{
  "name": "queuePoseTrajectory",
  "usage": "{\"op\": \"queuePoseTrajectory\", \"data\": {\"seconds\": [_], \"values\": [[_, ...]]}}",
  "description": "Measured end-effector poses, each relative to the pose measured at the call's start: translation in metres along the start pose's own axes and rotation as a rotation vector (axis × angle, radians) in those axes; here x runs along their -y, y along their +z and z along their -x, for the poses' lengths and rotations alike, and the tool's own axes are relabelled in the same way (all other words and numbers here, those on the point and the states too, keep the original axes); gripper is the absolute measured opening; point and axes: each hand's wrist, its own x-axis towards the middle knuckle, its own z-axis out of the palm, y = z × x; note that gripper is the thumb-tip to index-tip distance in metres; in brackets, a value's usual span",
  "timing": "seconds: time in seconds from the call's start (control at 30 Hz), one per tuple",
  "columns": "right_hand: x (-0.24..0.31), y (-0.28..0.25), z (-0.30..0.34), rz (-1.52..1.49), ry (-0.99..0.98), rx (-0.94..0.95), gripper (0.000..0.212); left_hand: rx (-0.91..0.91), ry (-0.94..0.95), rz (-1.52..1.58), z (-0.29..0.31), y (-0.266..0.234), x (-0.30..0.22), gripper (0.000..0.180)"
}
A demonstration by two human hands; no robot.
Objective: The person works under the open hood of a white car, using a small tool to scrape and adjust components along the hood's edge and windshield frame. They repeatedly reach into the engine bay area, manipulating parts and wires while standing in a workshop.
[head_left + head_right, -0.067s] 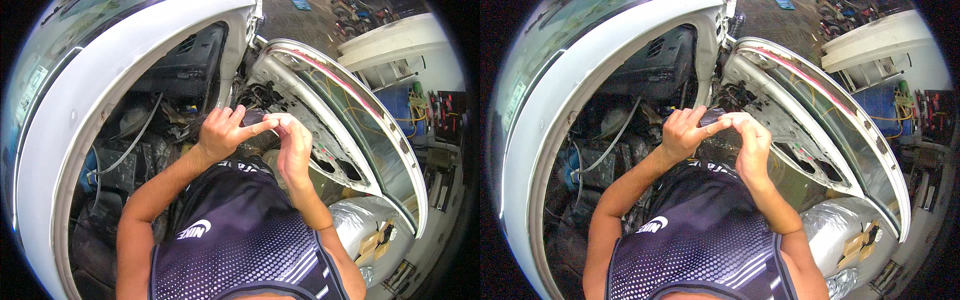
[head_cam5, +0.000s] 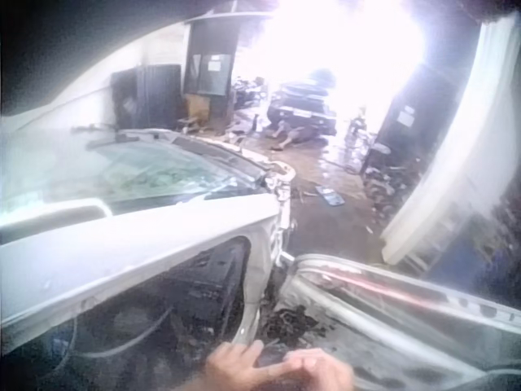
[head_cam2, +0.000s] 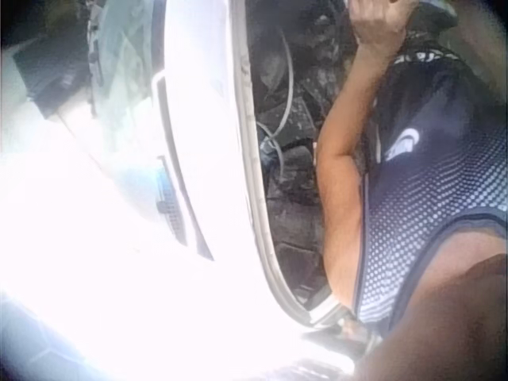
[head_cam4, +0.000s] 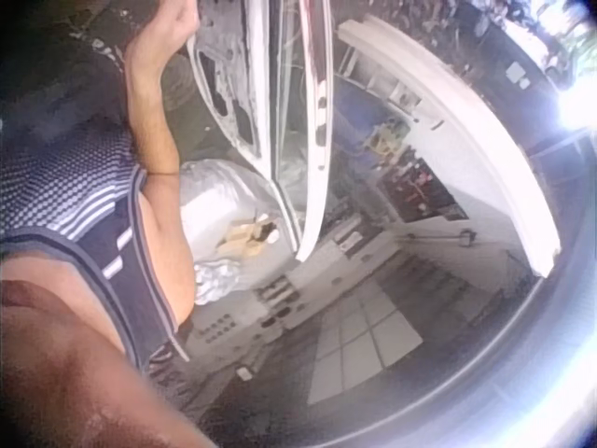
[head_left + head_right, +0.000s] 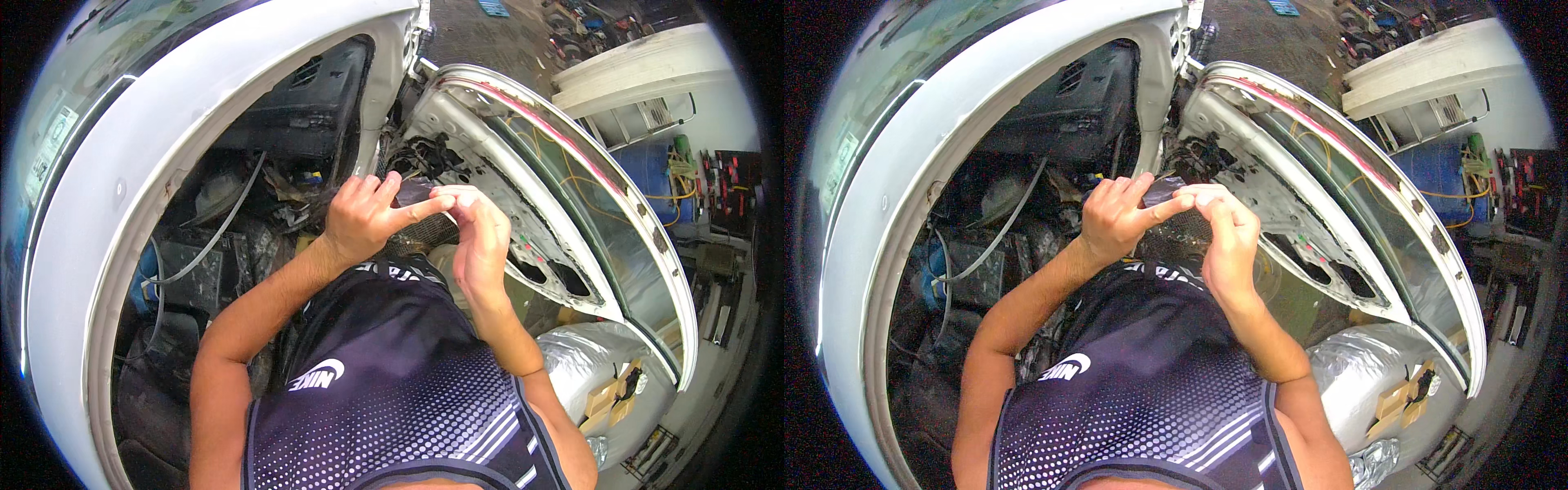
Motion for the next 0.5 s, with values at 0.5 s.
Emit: {"op": "queuePoseTrajectory", "data": {"seconds": [0.5], "values": [[0.011, 0.004, 0.005, 0.188, -0.324, 0.151, 0.016, -0.097, 0.057, -0.010, -0.011, -0.015, 0.010, 0.046]]}}
